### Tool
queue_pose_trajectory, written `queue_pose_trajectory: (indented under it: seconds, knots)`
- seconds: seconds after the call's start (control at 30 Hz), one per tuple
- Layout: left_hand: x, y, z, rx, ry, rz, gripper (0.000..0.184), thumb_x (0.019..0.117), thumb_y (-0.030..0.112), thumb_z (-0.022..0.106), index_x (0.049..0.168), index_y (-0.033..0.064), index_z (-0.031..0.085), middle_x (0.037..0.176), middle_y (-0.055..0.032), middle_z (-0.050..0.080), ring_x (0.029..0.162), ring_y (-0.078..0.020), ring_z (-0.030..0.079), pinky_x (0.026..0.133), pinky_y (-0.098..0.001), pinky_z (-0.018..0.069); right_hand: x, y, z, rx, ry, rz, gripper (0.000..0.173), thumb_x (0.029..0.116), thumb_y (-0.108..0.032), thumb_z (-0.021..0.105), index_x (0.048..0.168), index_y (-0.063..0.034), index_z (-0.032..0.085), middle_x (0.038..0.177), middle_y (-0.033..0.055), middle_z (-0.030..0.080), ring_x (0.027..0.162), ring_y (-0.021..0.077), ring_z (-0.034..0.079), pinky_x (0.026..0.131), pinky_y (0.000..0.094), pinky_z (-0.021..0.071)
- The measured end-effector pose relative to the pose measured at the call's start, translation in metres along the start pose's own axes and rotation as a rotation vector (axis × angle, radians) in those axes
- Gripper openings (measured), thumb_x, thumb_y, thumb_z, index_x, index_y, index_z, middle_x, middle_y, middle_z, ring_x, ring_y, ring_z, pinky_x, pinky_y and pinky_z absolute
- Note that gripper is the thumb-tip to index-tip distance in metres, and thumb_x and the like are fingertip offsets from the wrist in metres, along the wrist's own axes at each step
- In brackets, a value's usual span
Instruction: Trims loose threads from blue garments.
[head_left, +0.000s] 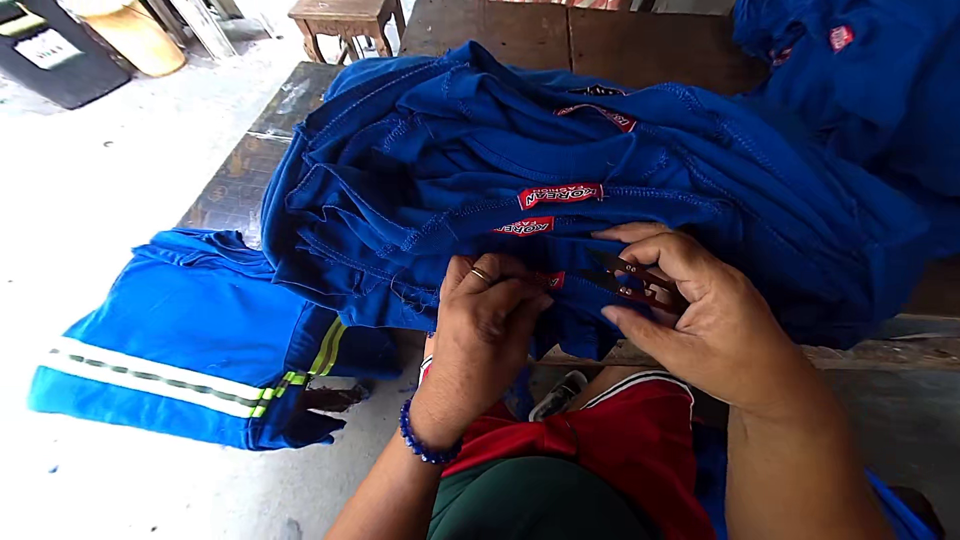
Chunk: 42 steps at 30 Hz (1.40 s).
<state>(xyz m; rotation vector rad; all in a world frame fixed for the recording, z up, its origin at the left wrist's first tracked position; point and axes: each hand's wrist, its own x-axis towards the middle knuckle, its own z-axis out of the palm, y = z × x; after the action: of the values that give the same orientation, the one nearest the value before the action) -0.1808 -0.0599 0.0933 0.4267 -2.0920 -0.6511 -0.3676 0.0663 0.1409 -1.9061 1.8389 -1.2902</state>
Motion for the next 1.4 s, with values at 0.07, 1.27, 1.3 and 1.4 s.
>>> queue_pose_trajectory:
  seconds: [0.07, 1.27, 1.3, 1.4]
  knots:
    - [0.001, 0.001, -0.005, -0.04, -0.015, -0.013, 0.01, 0.0941, 0.01, 0.067, 0.089, 0.0076, 0.076, 0.102, -0.0023, 0.072, 0.1, -0.0121, 0.058, 0.09, -0.0304, 0.0407, -0.004, 0.0, 0.002, 0.05, 0.034, -0.012, 0.027, 0.0931, -0.026, 0.07, 0.111, -0.0062, 0.064, 0.14, 0.0076, 0.058, 0.116, 0.0048, 0.061, 0.086, 0.0173, 0.0548]
    - [-0.011, 0.002, 0.003, -0.22, 0.078, -0.01, 0.012, 0.1025, 0.015, 0.056, 0.092, 0.0113, 0.062, 0.084, 0.0045, 0.058, 0.089, -0.0056, 0.053, 0.087, -0.0273, 0.0397, -0.025, -0.027, 0.049, -0.382, 0.308, 0.192, 0.029, 0.0973, -0.031, 0.065, 0.1, -0.0051, 0.076, 0.086, 0.004, 0.058, 0.066, 0.0064, 0.051, 0.055, 0.02, 0.0406]
    - [-0.011, 0.001, 0.003, -0.22, 0.079, 0.005, 0.012, 0.1023, 0.014, 0.057, 0.092, 0.011, 0.062, 0.085, 0.0043, 0.059, 0.09, -0.0059, 0.053, 0.087, -0.0274, 0.0387, -0.024, -0.028, 0.05, -0.393, 0.306, 0.194, 0.028, 0.097, -0.031, 0.065, 0.1, -0.0049, 0.076, 0.086, 0.0047, 0.058, 0.065, 0.0075, 0.052, 0.054, 0.0211, 0.0407]
    - [-0.013, -0.001, 0.003, -0.226, 0.091, 0.027, 0.012, 0.1028, 0.016, 0.057, 0.093, 0.0116, 0.062, 0.087, 0.004, 0.06, 0.092, -0.0058, 0.053, 0.088, -0.0266, 0.0396, -0.022, -0.029, 0.053, -0.383, 0.305, 0.166, 0.028, 0.0977, -0.03, 0.065, 0.1, -0.0045, 0.076, 0.087, 0.0053, 0.057, 0.065, 0.0077, 0.051, 0.054, 0.0206, 0.04]
